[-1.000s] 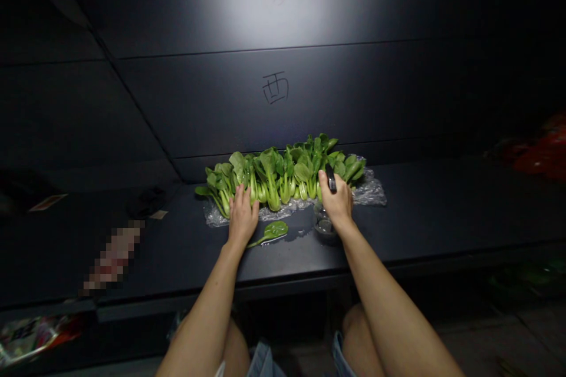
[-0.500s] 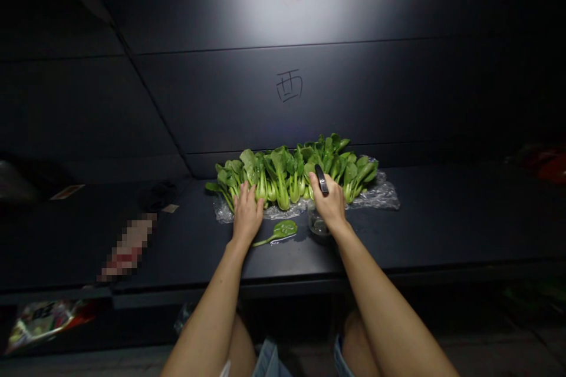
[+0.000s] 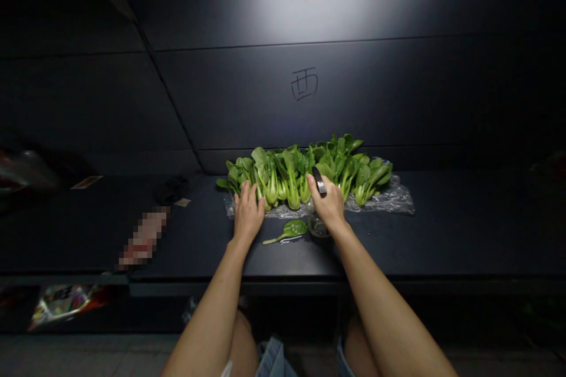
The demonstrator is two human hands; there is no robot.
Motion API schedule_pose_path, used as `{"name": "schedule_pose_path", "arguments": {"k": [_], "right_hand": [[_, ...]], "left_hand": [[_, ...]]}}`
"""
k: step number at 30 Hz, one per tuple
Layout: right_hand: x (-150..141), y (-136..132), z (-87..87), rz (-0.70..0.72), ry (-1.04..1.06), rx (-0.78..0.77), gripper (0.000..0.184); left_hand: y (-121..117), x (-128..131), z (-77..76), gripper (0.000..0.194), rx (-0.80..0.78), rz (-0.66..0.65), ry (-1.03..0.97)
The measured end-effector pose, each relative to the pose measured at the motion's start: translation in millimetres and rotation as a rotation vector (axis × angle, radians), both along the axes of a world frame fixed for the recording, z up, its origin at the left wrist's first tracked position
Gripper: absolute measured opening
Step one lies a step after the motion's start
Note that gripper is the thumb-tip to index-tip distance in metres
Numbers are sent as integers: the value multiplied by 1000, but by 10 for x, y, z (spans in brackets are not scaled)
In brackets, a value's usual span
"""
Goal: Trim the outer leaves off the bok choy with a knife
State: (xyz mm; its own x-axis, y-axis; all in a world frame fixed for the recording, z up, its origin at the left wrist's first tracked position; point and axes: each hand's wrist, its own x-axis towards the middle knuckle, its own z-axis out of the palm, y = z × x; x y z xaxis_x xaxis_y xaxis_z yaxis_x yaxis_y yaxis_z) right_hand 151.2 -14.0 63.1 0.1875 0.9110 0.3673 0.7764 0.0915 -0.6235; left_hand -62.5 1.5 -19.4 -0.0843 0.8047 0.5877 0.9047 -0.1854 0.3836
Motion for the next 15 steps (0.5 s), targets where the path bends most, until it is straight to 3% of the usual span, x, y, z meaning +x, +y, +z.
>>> {"name": "schedule_pose_path", "arguments": {"k": [15], "right_hand": [[-284,48,-59,71,-13,-13,46]], "left_hand": [[-91,-278,10,48,-25,65,-5]]}}
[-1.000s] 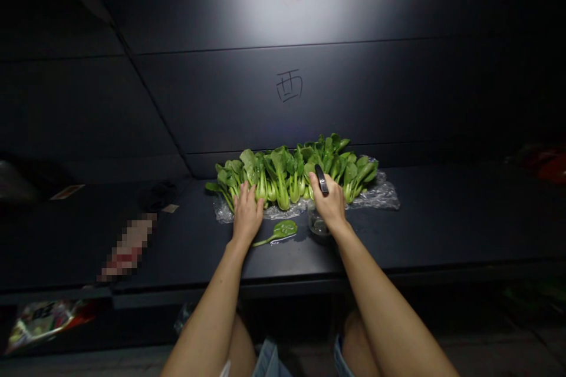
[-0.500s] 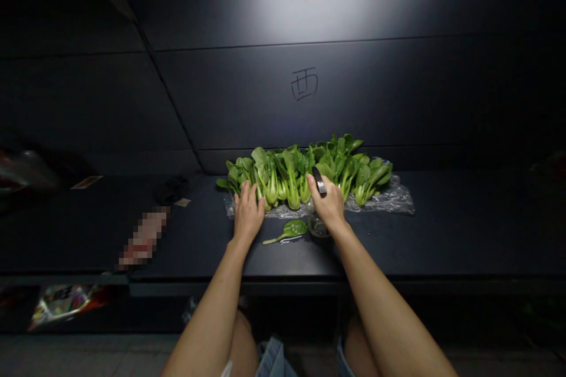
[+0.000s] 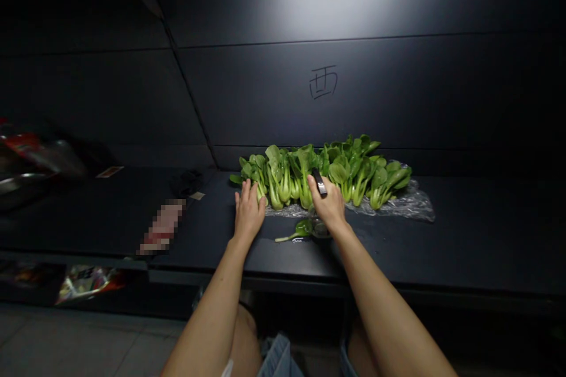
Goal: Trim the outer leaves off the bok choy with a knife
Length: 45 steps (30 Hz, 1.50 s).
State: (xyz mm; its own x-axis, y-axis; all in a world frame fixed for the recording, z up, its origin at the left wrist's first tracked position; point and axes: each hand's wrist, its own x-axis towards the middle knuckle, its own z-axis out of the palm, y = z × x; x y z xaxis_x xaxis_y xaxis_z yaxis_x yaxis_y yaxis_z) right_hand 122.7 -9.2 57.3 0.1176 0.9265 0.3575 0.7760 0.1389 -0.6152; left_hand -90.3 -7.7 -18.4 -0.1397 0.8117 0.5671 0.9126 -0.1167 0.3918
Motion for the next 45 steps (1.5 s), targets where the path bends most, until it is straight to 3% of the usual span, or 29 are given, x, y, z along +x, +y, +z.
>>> {"name": "schedule_pose_path", "arguments": {"k": [14,24,38,45], "right_hand": [[-103,-35,15,25,-24,-15,45],[-189,-52,-6,155,-25,-8,44],[-282,-79,11,149,-1,-7,46],[-321,-65,0,132,45,69,47]], "left_hand": [[-29,-73,25,46,-20,31,30],[-83,-57,86,46,-64,53,53],[-160,-133,150,47,-171,164,27],[-255,-224,256,45,-180,318,-36]]}}
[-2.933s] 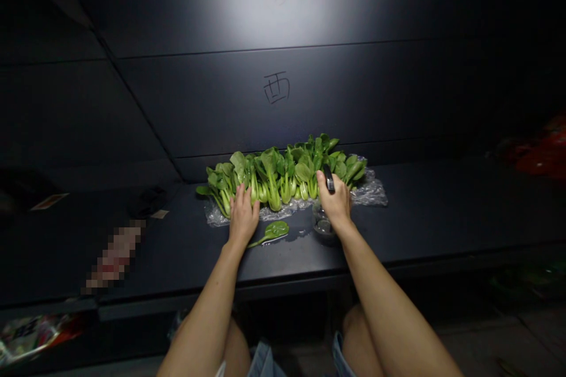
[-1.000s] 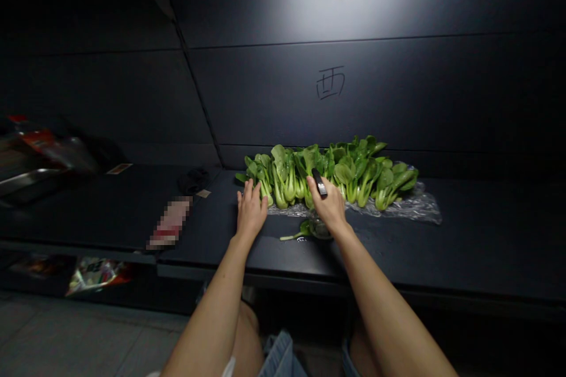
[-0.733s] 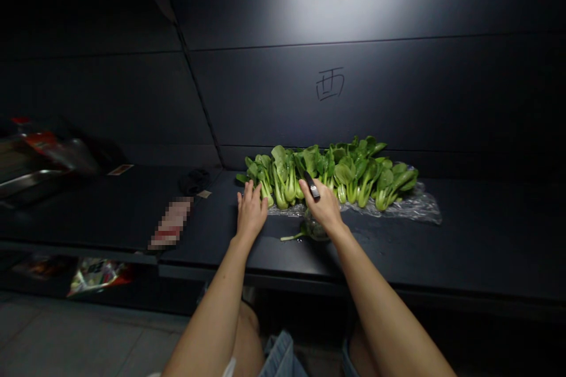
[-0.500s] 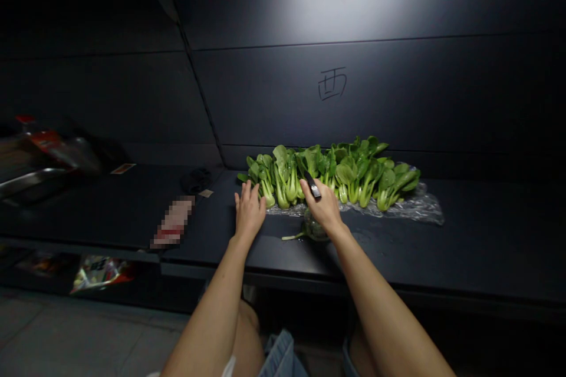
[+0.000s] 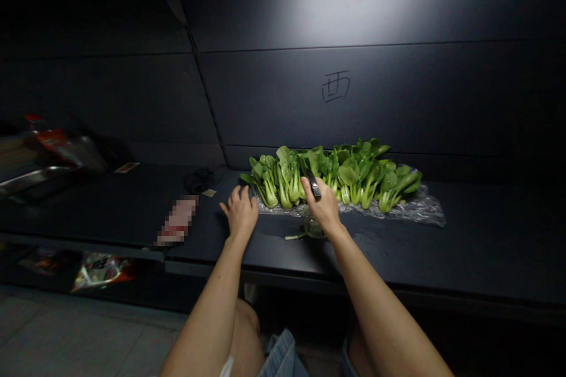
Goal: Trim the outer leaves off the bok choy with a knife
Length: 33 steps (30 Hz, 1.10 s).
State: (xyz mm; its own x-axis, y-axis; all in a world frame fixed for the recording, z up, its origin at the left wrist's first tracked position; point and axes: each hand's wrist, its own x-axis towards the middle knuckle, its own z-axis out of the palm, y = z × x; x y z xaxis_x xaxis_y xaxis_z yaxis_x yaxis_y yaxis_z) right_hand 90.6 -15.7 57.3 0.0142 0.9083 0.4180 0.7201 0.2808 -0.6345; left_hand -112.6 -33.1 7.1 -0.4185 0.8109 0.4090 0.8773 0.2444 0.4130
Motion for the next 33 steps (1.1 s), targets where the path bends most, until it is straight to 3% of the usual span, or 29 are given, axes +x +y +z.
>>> {"name": "schedule_pose_path", "arguments": {"k": [11,22,29,33], "right_hand": [[-31,1,3,5,-15,-21,47],[-102,37,-51,185,52,16,40],[-181,33,-72,337,79,-58,44],[-241,-6,-52,310,61,-99,47]], "left_hand": [[-36,-258,-18,44,26,155,8],[-68,-241,23,45,34,83,2],[-129,-306,29,45,30,117,-23],[-146,-352,24,44,21,141,-30]]}}
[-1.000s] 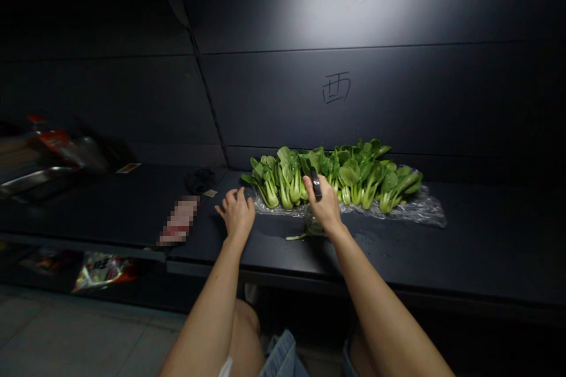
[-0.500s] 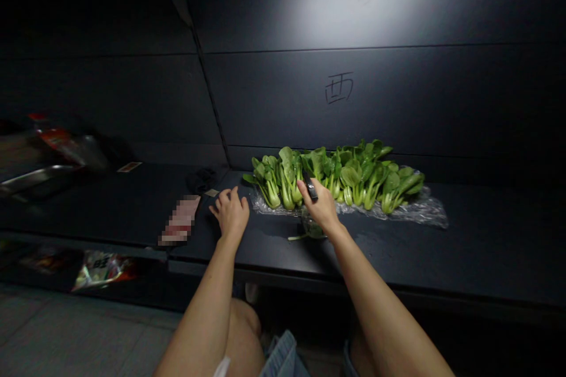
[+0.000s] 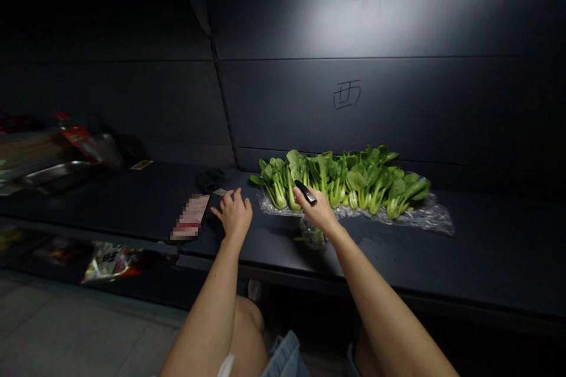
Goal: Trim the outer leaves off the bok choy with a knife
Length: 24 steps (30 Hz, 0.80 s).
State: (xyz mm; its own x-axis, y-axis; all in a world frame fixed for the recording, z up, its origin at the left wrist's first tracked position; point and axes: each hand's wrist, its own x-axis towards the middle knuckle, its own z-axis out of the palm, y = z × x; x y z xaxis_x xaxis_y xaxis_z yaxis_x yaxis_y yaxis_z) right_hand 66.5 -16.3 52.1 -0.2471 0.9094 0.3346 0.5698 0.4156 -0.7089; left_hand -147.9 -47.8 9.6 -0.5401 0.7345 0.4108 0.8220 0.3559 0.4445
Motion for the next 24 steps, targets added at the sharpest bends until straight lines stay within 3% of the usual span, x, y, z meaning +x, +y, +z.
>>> {"name": "schedule_pose_path", "arguments": {"k": [24], "right_hand": [[-145,-12,3,-32,14,31,45]], "left_hand": [[20,-277,-21,45,-123,197,4]]}}
